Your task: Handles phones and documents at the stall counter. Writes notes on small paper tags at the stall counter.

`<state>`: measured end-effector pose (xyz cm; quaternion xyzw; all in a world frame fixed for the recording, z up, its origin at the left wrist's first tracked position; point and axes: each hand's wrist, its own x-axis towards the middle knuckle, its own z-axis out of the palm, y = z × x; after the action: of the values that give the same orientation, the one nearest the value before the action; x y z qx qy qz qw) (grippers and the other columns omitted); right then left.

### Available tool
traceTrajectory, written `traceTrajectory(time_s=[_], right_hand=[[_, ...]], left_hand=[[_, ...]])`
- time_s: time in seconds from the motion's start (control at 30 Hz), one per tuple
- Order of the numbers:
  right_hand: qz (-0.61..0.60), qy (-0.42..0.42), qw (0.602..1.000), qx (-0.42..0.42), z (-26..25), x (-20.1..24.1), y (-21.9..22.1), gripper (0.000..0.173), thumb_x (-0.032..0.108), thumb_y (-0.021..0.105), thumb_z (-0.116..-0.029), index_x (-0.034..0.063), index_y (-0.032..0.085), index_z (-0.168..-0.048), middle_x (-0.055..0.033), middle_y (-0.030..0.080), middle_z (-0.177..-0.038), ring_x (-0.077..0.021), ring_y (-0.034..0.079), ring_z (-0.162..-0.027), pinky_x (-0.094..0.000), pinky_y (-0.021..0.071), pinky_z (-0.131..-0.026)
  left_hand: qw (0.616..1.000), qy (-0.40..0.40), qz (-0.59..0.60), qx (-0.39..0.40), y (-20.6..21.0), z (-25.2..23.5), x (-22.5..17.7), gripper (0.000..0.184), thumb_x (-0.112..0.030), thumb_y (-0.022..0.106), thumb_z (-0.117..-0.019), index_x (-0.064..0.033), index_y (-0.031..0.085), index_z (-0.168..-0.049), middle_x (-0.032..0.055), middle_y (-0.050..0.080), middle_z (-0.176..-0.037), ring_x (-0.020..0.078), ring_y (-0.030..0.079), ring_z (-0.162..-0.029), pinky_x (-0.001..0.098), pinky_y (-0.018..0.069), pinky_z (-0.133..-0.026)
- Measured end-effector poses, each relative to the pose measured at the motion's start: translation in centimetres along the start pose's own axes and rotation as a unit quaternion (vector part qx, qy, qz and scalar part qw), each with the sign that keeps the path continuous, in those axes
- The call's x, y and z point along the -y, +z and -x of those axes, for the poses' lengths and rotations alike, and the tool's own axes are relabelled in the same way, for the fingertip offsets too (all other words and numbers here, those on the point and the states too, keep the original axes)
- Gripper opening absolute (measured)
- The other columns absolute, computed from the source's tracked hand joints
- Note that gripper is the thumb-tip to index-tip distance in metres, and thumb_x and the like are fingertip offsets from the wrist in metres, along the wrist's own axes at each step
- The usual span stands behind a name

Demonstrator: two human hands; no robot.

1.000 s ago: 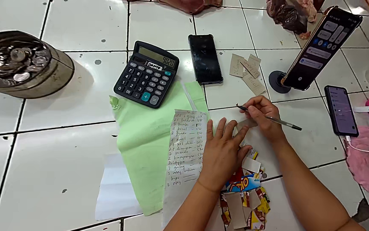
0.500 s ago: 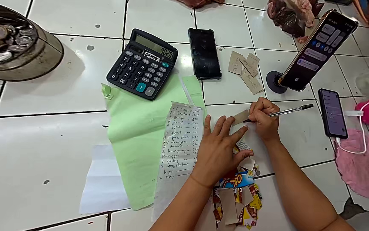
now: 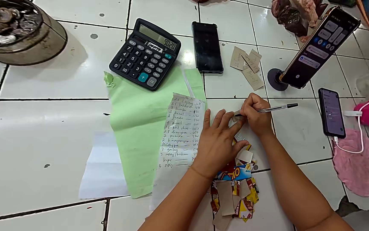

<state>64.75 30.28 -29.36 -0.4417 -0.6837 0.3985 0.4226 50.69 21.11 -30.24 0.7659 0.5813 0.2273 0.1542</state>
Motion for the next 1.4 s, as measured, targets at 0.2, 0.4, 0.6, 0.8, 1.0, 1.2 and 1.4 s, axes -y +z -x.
traceTrajectory(time_s=[0.2, 0.4, 0.6, 0.8, 1.0, 1.2, 1.4], right_hand=[[0.003, -0.006, 1.0, -0.001, -0.1, 0.2, -0.1, 0.025, -0.002, 0.05, -0.0795, 0.0175, 0.044, -0.065, 0.0102, 0.046, -0.057, 0.0036, 0.041, -0.048, -0.0122, 0.0326, -0.046], [-0.013, -0.007, 0.999, -0.042, -0.4, -0.7, -0.8, 0.025, -0.003, 0.051, -0.0817, 0.0179, 0.046, -0.068, 0.0109, 0.051, -0.058, 0.0036, 0.047, -0.05, -0.0123, 0.0398, -0.049], [0.004, 0.01, 0.999, -0.037, -0.4, -0.5, -0.8, 0.025, -0.003, 0.052, -0.0826, 0.0175, 0.047, -0.069, 0.0108, 0.051, -0.057, 0.0041, 0.047, -0.049, -0.0117, 0.0387, -0.048], [-0.029, 0.027, 0.999, 0.002, -0.4, -0.4, -1.1, 0.027, -0.004, 0.052, -0.0795, 0.0177, 0.046, -0.065, 0.0101, 0.049, -0.054, 0.0031, 0.044, -0.045, -0.0131, 0.0359, -0.044], [-0.015, 0.027, 0.999, -0.026, -0.4, -0.3, -0.9, 0.022, -0.002, 0.053, -0.0828, 0.0169, 0.047, -0.072, 0.0098, 0.052, -0.058, 0.0029, 0.048, -0.048, -0.0127, 0.0404, -0.047], [-0.032, 0.01, 0.998, -0.05, -0.5, -0.6, -1.1, 0.026, -0.003, 0.05, -0.0822, 0.0181, 0.047, -0.069, 0.0105, 0.051, -0.057, 0.0033, 0.047, -0.048, -0.0123, 0.0396, -0.047], [-0.012, 0.019, 0.999, -0.039, -0.4, -0.5, -1.0, 0.026, -0.003, 0.051, -0.0809, 0.0181, 0.046, -0.067, 0.0106, 0.048, -0.054, 0.0031, 0.043, -0.046, -0.0127, 0.0359, -0.045]], left_hand=[[1.0, -0.013, 0.01, 0.015, -0.3, -0.1, -0.2, 0.053, -0.059, 0.052, -0.098, -0.0314, 0.063, -0.141, 0.0105, 0.06, -0.144, 0.0351, 0.046, -0.144, 0.0706, 0.0176, -0.119], [1.0, -0.009, 0.007, 0.016, -0.2, -0.1, -0.1, 0.052, -0.059, 0.052, -0.0981, -0.0329, 0.063, -0.142, 0.0101, 0.06, -0.144, 0.035, 0.046, -0.143, 0.071, 0.0178, -0.118], [1.0, -0.008, 0.005, 0.008, -0.1, -0.1, -0.2, 0.053, -0.059, 0.05, -0.0985, -0.032, 0.063, -0.142, 0.0104, 0.061, -0.143, 0.0354, 0.047, -0.143, 0.071, 0.0179, -0.118], [1.0, -0.009, 0.005, 0.0, -0.1, -0.1, -0.2, 0.051, -0.058, 0.051, -0.0988, -0.0318, 0.064, -0.141, 0.01, 0.062, -0.141, 0.0354, 0.048, -0.142, 0.0712, 0.0196, -0.117], [1.0, -0.005, 0.007, -0.006, 0.0, -0.1, -0.1, 0.05, -0.056, 0.052, -0.0987, -0.0307, 0.066, -0.139, 0.01, 0.063, -0.14, 0.036, 0.049, -0.14, 0.0719, 0.0202, -0.117], [1.0, -0.009, 0.011, 0.003, -0.2, -0.1, -0.1, 0.049, -0.055, 0.052, -0.0994, -0.0312, 0.064, -0.14, 0.0099, 0.063, -0.14, 0.035, 0.048, -0.142, 0.0714, 0.0192, -0.118], [1.0, -0.01, 0.006, 0.008, -0.2, -0.2, -0.2, 0.049, -0.056, 0.051, -0.0998, -0.0323, 0.064, -0.14, 0.009, 0.063, -0.141, 0.0342, 0.047, -0.142, 0.071, 0.0187, -0.118]])
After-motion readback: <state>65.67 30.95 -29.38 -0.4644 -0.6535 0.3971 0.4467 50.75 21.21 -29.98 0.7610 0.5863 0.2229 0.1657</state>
